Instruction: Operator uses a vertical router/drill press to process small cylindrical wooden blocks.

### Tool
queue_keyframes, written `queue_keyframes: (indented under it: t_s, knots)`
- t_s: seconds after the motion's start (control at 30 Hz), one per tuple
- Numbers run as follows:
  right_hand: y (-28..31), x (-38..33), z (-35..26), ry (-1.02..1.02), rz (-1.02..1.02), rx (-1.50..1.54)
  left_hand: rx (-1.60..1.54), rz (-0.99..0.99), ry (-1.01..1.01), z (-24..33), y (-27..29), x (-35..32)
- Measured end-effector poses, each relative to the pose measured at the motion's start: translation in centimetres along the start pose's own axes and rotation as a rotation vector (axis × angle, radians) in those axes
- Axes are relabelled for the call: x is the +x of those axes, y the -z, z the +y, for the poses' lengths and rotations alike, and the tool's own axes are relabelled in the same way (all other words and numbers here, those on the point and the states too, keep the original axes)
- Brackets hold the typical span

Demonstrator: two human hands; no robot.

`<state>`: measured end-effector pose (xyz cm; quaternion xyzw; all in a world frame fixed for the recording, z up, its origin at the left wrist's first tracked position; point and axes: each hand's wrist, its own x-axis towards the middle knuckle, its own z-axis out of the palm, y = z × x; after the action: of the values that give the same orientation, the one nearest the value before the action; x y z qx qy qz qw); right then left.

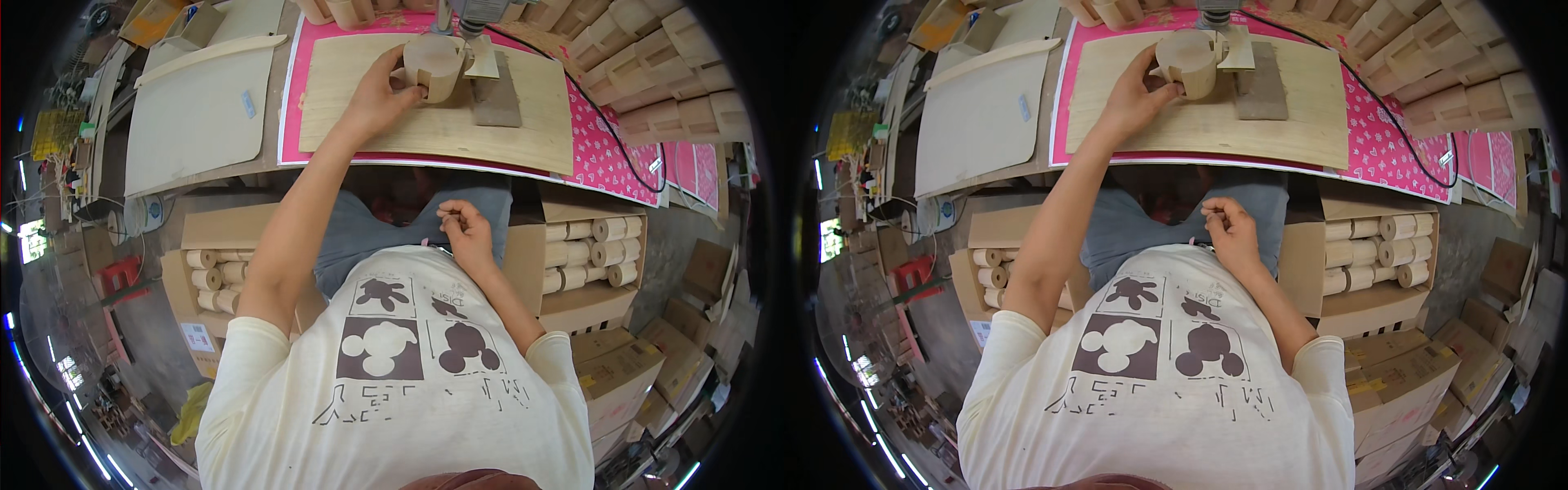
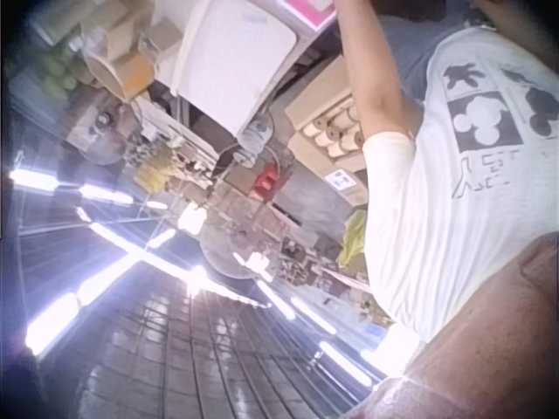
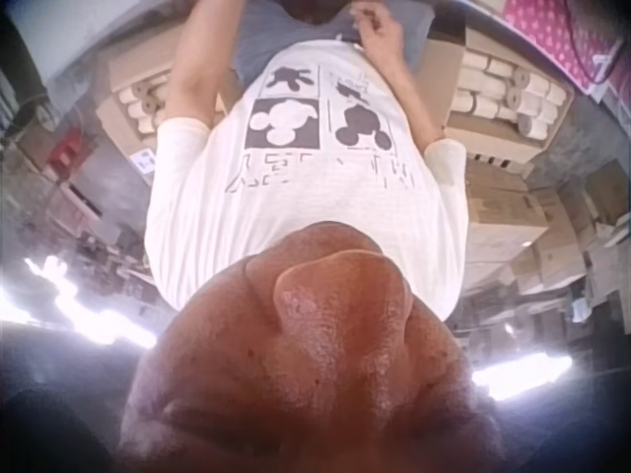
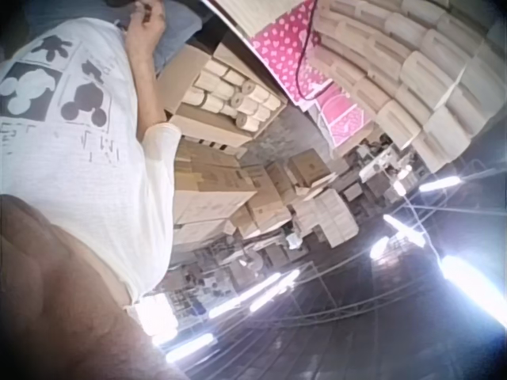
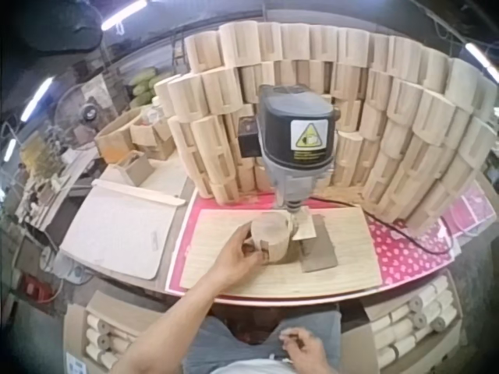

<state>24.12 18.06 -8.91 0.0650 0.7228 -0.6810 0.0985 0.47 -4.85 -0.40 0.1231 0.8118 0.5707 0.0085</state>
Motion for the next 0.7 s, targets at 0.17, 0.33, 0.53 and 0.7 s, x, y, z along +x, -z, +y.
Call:
queue_keyframes:
  t_s: [0.17, 0.33, 0.53, 0.7]
  knots:
    - [-0.1, 0.1, 0.0, 0.008, -0.002, -0.004, -0.064, -0.041, 0.016, 0.9, -0.1, 0.8]
    - [-0.4, 0.1, -0.4, 0.042, -0.019, -0.051, -0.027, -0.046, 0.041, 1.0, -0.6, 1.1]
    - [0.0, 0.5, -0.8, 0.038, 0.024, -0.027, -0.003, -0.038, 0.037, 0.8, -1.3, 1.6]
    - [3.5, 3.5, -6.5, 0.23, 0.067, -0.079, -0.029, -0.054, 0.016, 0.5, -1.4, 1.8]
